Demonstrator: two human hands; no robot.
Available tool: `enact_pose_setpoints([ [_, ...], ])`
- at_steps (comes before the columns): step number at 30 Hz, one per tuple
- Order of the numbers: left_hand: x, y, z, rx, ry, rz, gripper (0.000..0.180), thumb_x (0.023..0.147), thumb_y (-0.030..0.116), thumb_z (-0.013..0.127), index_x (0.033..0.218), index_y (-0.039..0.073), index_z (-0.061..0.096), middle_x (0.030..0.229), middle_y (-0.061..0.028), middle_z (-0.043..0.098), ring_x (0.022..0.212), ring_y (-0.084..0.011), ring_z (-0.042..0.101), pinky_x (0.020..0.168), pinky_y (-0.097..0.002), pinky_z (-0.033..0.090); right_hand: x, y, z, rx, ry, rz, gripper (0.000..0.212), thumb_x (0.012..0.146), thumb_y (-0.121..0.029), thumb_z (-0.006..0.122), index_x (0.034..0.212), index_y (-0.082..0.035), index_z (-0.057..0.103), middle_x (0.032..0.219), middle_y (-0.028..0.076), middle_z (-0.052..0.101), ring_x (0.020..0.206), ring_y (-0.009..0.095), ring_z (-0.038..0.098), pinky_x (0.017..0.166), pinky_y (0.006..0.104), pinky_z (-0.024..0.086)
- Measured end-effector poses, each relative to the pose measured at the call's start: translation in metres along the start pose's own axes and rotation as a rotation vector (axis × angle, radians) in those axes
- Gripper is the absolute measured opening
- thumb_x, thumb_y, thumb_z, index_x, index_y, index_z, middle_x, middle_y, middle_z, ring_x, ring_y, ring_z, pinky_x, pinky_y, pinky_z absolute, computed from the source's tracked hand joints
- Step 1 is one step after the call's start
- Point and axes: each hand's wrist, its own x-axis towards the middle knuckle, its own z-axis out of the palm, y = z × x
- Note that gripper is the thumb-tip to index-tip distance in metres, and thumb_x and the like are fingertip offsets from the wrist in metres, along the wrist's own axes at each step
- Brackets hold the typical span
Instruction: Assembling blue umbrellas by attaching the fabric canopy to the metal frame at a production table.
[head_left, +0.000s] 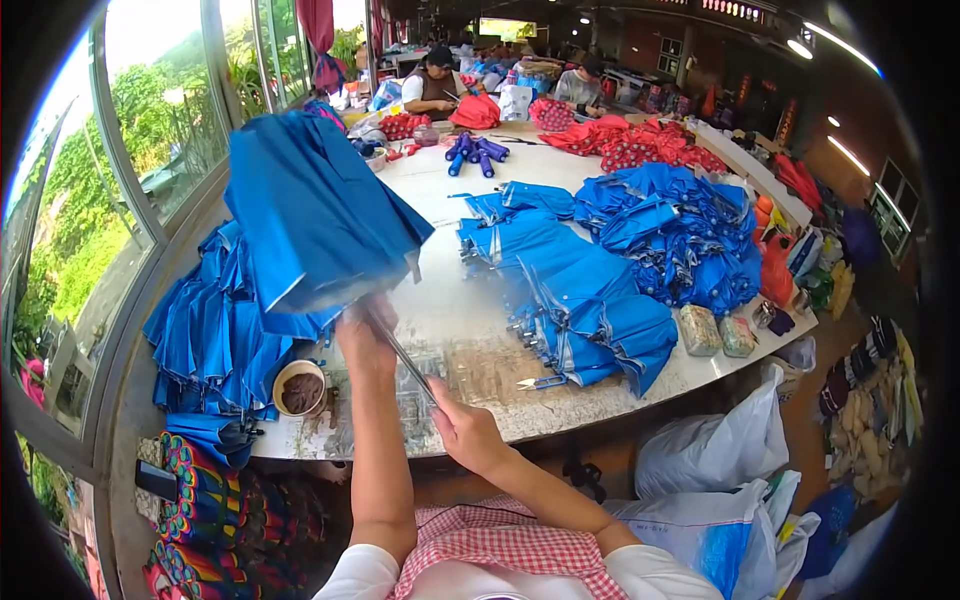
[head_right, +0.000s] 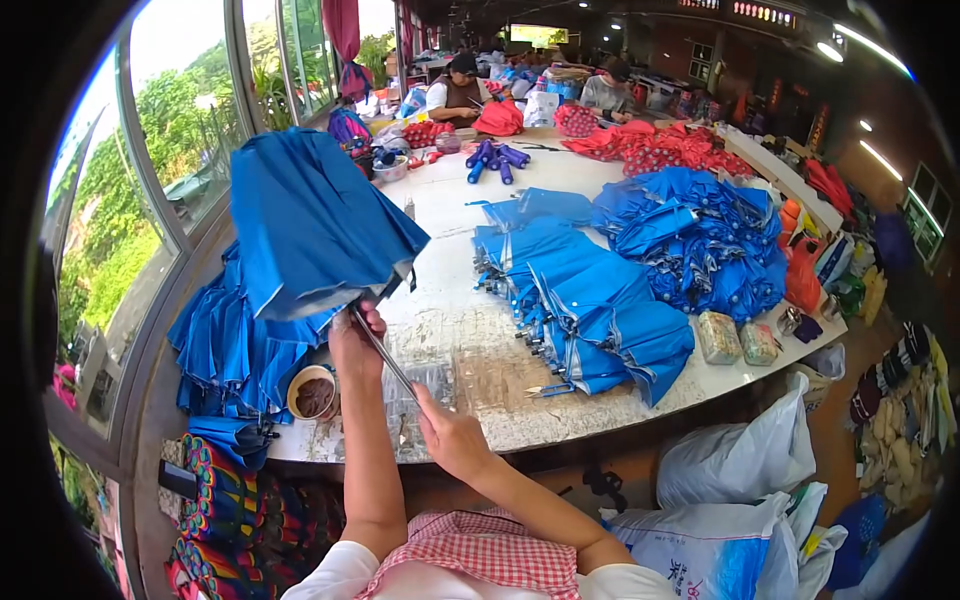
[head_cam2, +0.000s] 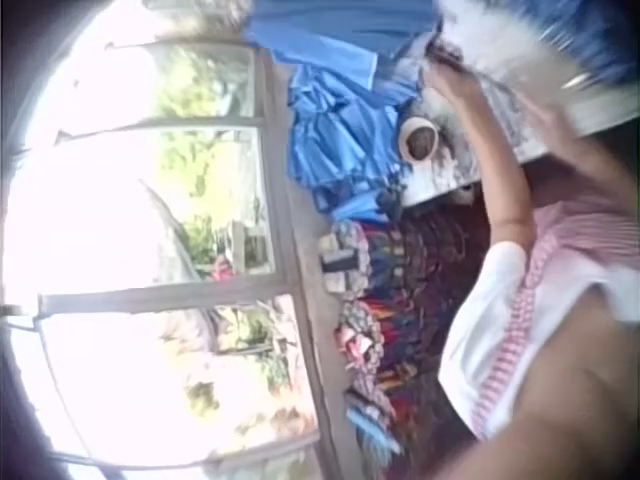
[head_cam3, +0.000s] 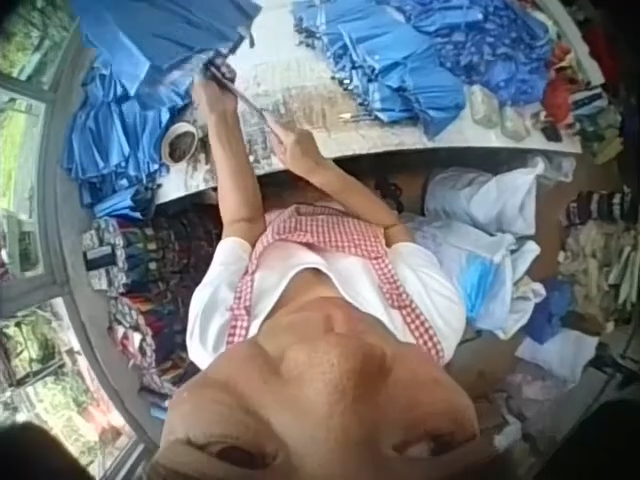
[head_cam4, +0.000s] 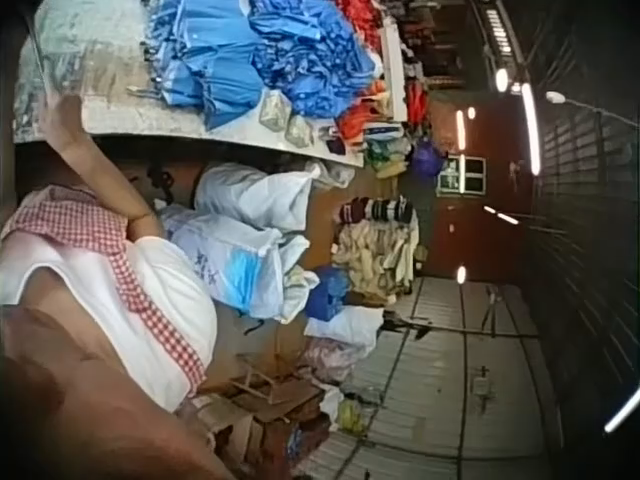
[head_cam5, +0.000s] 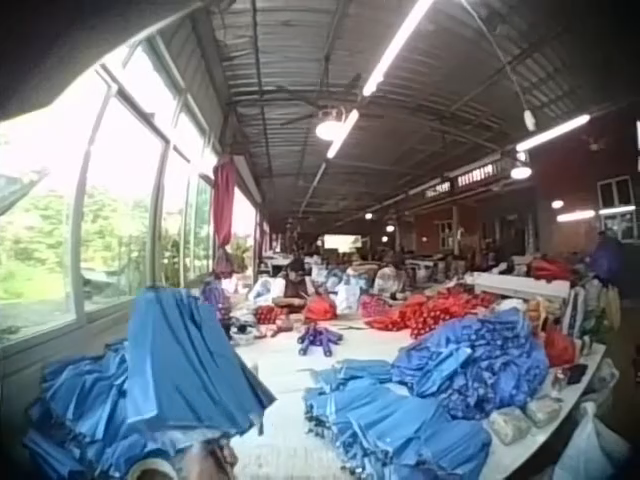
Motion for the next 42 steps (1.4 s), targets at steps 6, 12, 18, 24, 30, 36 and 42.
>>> enact_pose_setpoints([
  [6, -0.02, 0.022, 0.039, -0.568, -0.572, -0.288, 0.021, 0.091, 0.021, 0.046, 0.095, 0.002, 0.05, 0.081, -0.0082, 0.052, 0.057, -0.012, 0.044, 0.047, -0.0214, 0.037, 0.022, -0.043, -0.049, 1.838, -0.489, 0.867, 0.043, 0.094, -0.017, 0.04, 0.135, -0.014, 0.03, 0.053, -0.006, 0.029, 0.033, 0.004, 0.027, 0.029, 0.0191, 0.028],
  [12, -0.001, 0.062, 0.068, -0.046, -0.341, -0.113, 0.029, 0.092, 0.024, 0.045, 0.097, -0.003, 0.051, 0.088, -0.0114, 0.057, 0.066, -0.0185, 0.056, 0.059, -0.0276, 0.05, 0.018, -0.053, -0.065, 2.204, -0.603, 0.831, 0.041, 0.094, -0.021, 0.039, 0.134, -0.014, 0.032, 0.053, -0.006, 0.025, 0.034, 0.002, 0.025, 0.029, 0.0177, 0.027],
  [18, 0.067, 0.135, 0.136, 0.158, -0.237, 0.124, 0.028, 0.092, 0.023, 0.044, 0.091, -0.004, 0.05, 0.09, -0.0209, 0.063, 0.077, -0.0297, 0.064, 0.069, -0.0376, 0.055, 0.004, -0.067, -0.092, 2.176, -0.64, 0.87, 0.041, 0.093, -0.022, 0.043, 0.132, -0.015, 0.034, 0.055, -0.006, 0.026, 0.035, 0.002, 0.023, 0.031, 0.0179, 0.022],
  [24, 0.031, 0.175, 0.136, 0.24, -0.269, 0.171, 0.026, 0.092, 0.023, 0.044, 0.09, -0.003, 0.049, 0.09, -0.0221, 0.062, 0.081, -0.0317, 0.064, 0.071, -0.0395, 0.054, -0.032, -0.074, -0.106, 2.105, -0.675, 0.913, 0.044, 0.093, -0.021, 0.043, 0.134, -0.014, 0.031, 0.054, -0.004, 0.027, 0.037, 0.003, 0.025, 0.032, 0.0206, 0.023],
  [30, -0.077, 0.04, 0.079, 0.171, -0.217, -0.155, 0.028, 0.092, 0.028, 0.044, 0.089, 0.001, 0.048, 0.09, -0.0232, 0.061, 0.081, -0.0322, 0.064, 0.069, -0.0384, 0.054, -0.028, -0.071, -0.089, 1.77, -0.481, 0.914, 0.045, 0.092, -0.017, 0.043, 0.135, -0.013, 0.03, 0.055, -0.004, 0.029, 0.037, 0.005, 0.026, 0.032, 0.0212, 0.025],
  [36, -0.16, -0.04, -0.026, 0.357, -0.062, -0.467, 0.047, 0.093, 0.041, 0.034, 0.118, 0.001, 0.043, 0.114, -0.0178, 0.054, 0.096, -0.0284, 0.058, 0.081, -0.0376, 0.047, -0.135, -0.054, -0.053, 1.151, -0.322, 1.042, 0.042, 0.093, -0.014, 0.041, 0.133, -0.008, 0.032, 0.058, -0.002, 0.035, 0.041, 0.006, 0.034, 0.037, 0.0203, 0.032],
  [42, -0.316, -0.107, -0.199, 0.494, 0.417, -0.916, 0.048, 0.091, 0.041, 0.041, 0.118, 0.002, 0.045, 0.119, -0.0161, 0.052, 0.105, -0.0277, 0.052, 0.084, -0.0388, 0.045, -0.267, 0.031, 0.008, 0.921, -0.581, 1.655, 0.031, 0.093, -0.02, 0.041, 0.12, -0.004, 0.043, 0.062, 0.001, 0.046, 0.044, 0.009, 0.043, 0.041, 0.0223, 0.039],
])
